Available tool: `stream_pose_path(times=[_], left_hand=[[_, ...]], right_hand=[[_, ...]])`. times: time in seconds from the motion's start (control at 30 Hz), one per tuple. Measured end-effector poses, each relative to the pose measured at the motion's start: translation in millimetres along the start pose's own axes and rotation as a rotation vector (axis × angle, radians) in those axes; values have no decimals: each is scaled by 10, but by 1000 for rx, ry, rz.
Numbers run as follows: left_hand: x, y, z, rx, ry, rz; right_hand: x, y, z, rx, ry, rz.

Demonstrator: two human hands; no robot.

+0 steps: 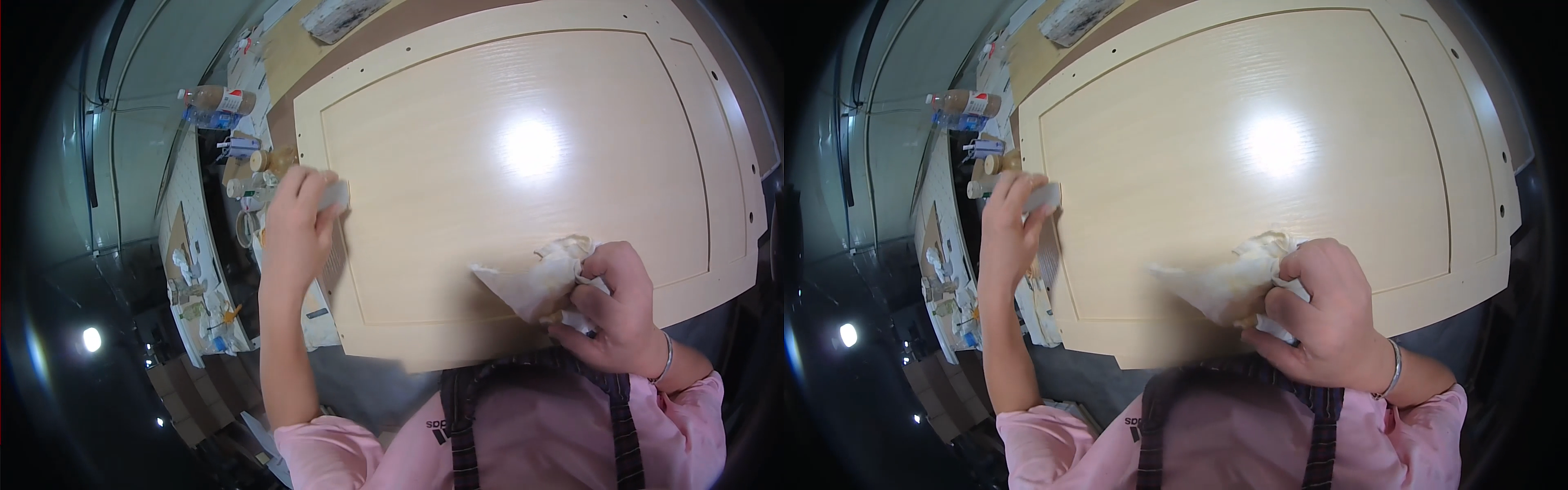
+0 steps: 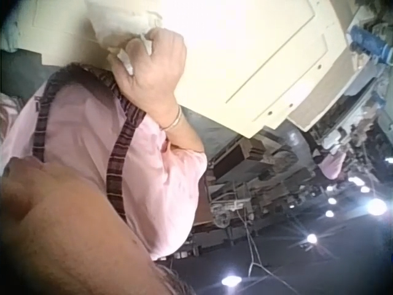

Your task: The person mixes a light-colored paste in a cup using a scraper, applies the paste into the grooves and joints of a wooden panel, and wipes the excess with a cloth. They use a sanding block to smooth the edges and surface of the panel before wiping it again.

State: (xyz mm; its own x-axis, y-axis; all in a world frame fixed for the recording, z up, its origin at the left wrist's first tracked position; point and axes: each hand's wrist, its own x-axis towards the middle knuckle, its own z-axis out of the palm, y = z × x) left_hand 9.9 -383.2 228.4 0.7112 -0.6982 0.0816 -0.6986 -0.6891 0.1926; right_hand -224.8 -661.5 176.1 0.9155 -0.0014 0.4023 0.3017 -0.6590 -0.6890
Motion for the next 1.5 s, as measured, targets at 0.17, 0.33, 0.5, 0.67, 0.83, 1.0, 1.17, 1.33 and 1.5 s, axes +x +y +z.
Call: stream_pose_path(times=[0.17, 0.33, 0.5, 0.67, 0.83, 1.0, 1.17, 1.33, 1.5], left_hand=[[66, 124, -135, -101, -190, -178], [150, -42, 32, 14, 3, -23], [-60, -303, 29, -306, 515, -141], [-963, -140, 205, -1300, 755, -425], [-1384, 189, 603, -1440, 832, -488], [-1349, 190, 616, -1500, 850, -420], [-1507, 101, 654, -1712, 900, -461], [-1407, 193, 586, -1646, 838, -480], [-1503, 229, 639, -1525, 815, -473]], right_hand=[[-7, 33, -6, 3, 8, 17], [2, -1, 18, -3, 3, 13], [19, -8, -62, -53, -61, -2], [471, -4, -239, 225, -256, 101], [1716, -131, 644, 181, -12, -242], [2220, 128, 1777, -131, 23, -349], [1499, -297, 1673, 22, -241, -530], [2134, 17, 1704, -163, -41, -427], [1464, -362, 1581, -12, -312, -521]])
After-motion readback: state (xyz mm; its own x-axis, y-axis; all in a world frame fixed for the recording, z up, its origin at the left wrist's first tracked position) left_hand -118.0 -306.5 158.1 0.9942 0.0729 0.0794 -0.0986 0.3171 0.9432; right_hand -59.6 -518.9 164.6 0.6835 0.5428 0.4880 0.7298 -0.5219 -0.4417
